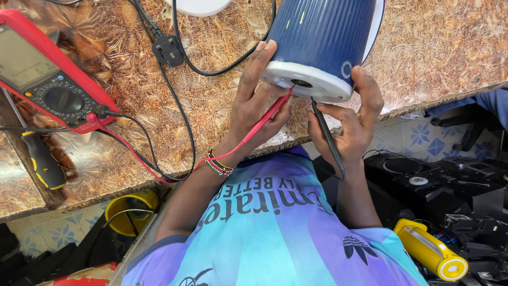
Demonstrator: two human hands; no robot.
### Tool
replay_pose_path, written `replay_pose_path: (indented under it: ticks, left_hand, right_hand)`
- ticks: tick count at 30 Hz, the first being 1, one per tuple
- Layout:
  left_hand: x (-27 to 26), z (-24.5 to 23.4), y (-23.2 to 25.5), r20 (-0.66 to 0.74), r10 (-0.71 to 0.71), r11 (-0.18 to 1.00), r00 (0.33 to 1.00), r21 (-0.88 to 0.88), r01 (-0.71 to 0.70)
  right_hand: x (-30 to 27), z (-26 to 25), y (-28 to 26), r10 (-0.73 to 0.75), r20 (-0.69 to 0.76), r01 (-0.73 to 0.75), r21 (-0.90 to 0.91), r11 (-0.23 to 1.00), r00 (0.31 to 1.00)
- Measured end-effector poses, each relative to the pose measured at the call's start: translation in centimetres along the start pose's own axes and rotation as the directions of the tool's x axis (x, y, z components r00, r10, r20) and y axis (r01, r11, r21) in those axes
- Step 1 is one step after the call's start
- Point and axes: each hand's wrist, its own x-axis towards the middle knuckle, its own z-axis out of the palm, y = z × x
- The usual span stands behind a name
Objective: The person uses a multimeter to test the electrical continuity of a blue electric kettle and a white lamp base. They then use a screwdriver to pry open the base of the kettle, remove the bottom cover, and test the internal components with the multimeter probes.
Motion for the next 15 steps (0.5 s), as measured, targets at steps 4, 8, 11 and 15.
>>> replay_pose_path:
  ticks: [4,8,11,15]
  left_hand:
    - [0.11,-0.15,0.26,0.011,-0.018,1.000,1.000,-0.004,0.018]
    - [0.16,-0.15,0.16,0.002,-0.004,1.000,1.000,-0.006,0.004]
    - [0.19,-0.12,0.20,-0.002,0.002,1.000,1.000,-0.007,-0.002]
    - [0.16,-0.03,0.14,-0.010,0.000,1.000,1.000,-0.014,0.000]
  right_hand:
    - [0.18,0.41,0.45,-0.036,-0.013,0.035,-0.045,0.998,0.999]
    - [0.02,0.74,0.64,-0.010,-0.021,0.008,-0.057,0.998,1.000]
    - [-0.04,0.90,0.56,0.004,-0.027,-0.006,-0.073,0.997,1.000]
    - [-0.25,1.05,0.82,0.013,-0.026,-0.016,-0.101,0.995,1.000]
